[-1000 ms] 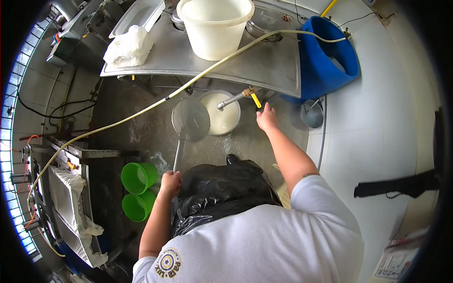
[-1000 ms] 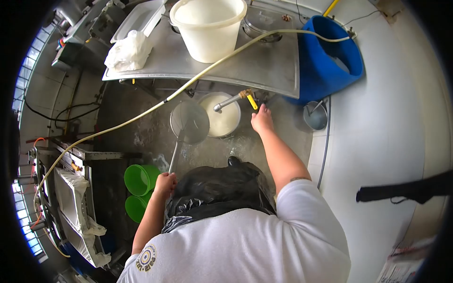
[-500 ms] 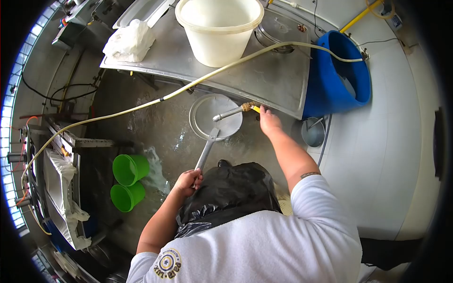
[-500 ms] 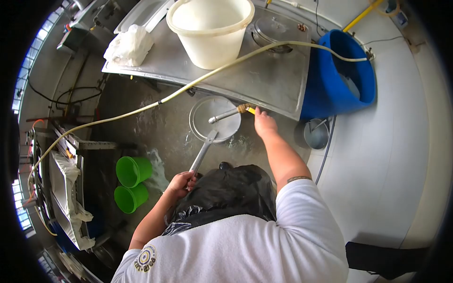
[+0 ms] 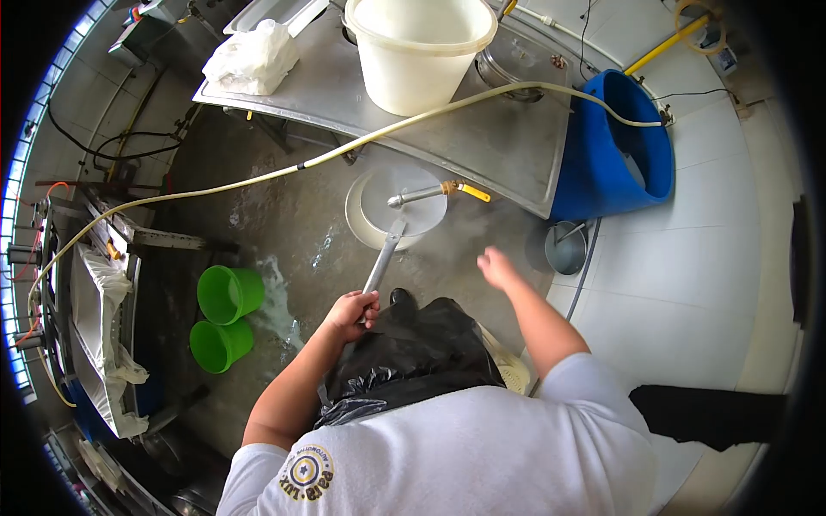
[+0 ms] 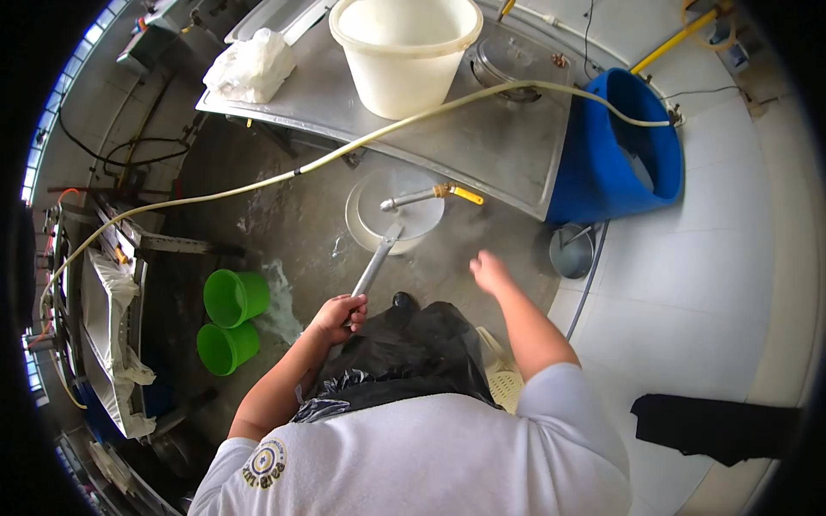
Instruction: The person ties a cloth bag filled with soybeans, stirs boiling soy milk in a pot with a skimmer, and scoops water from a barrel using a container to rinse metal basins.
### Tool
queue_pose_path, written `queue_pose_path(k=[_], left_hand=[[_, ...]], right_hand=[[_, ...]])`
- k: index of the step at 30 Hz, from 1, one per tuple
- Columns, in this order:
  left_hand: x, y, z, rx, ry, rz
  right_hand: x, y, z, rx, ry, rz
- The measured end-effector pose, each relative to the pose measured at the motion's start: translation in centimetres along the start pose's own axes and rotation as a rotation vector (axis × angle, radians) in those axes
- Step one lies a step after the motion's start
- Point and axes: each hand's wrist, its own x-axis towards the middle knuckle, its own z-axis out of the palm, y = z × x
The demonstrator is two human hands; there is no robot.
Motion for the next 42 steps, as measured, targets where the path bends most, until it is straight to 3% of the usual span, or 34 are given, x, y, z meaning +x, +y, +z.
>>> queue_pose_path(k=[2,4,5,8,9,14,19,32,42], left_hand=[[-0.3,0.5,-0.1,0.019,0.015,-0.008],[-0.7,0.8,-0.3,0.042,0.028,-0.015],[-0.8,0.8,-0.5,0.046,0.033,-0.017],[-1.1,0.8,-1.4,0.078,0.03,-0.004],[-1.2,0.8,-1.7,0.102,0.032,0.003],[-1.1,1.7,-3.5,0.194,-0.022,0.016],[-1.7,2.5,-4.4,0.247,-0.033,0.069],[-1.8,3.1,-7.6,0.28,-0.14,0.053],[-4.8,3.8,-8.1,0.336,-0.087,0.065]], right_hand=[[-5.9,3.6,2.5,-0.018,-0.251,0.064],[-11.8,9.8,7.0,-0.172,-0.316,0.052],[-14.0,12.9,9.3,-0.308,-0.484,0.101],[-26.4,13.1,10.5,-0.34,-0.526,0.179],[-30.1,17.2,14.1,-0.267,-0.536,0.083],[-41.2,14.8,16.5,-0.02,-0.577,0.528],[-42.9,10.4,17.7,0.15,-0.427,0.687],[-35.7,1.3,16.9,0.267,-0.176,0.541],[-34.6,1.7,15.1,0.109,-0.244,0.555]])
